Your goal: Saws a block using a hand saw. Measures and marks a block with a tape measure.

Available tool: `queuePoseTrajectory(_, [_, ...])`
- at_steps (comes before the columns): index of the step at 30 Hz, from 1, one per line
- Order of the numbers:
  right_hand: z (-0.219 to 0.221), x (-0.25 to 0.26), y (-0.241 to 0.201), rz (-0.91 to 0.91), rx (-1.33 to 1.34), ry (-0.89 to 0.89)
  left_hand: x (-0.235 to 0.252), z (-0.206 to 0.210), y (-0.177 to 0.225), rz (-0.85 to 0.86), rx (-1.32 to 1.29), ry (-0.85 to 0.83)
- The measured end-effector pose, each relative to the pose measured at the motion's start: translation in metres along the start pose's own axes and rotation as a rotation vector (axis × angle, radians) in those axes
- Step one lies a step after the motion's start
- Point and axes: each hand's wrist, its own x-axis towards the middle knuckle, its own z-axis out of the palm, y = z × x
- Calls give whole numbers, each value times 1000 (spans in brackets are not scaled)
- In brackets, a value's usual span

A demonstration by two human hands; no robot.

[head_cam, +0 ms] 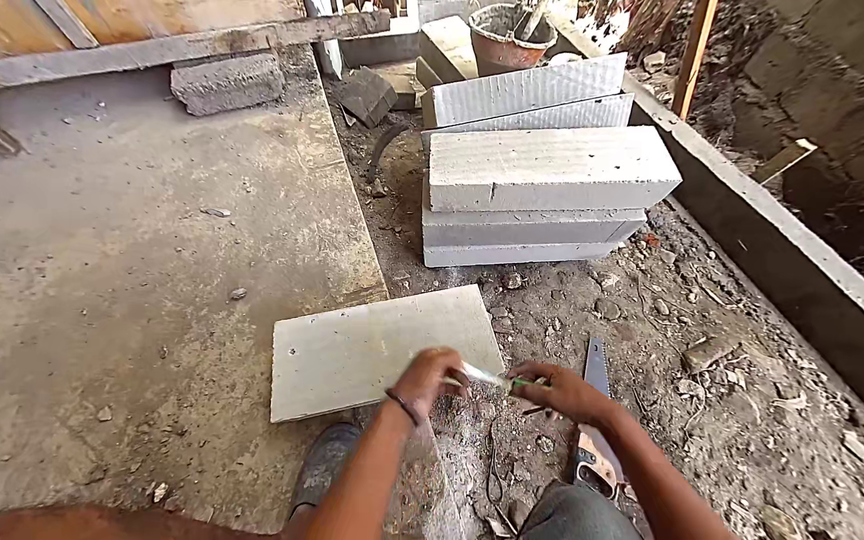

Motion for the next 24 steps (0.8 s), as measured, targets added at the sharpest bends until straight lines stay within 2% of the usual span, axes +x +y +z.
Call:
queuePoseTrajectory(4, [-56,29,-16,118,-254,-24,35,-72,44,230,348,197])
queuePoseTrajectory(8, [-105,83,-32,129,-445,-20,96,-113,65,326,835,106])
queuePoseTrajectory(11, [-131,120,-47,194,-608,28,119,-113,74,245,1022,46])
queuePoseTrajectory(18, [-154,163,-74,222,-857,101,141,-119,58,236,982,164])
queuePoseTrajectory(24, [-155,182,-65,236,-851,115,153,-126,59,135,877,169])
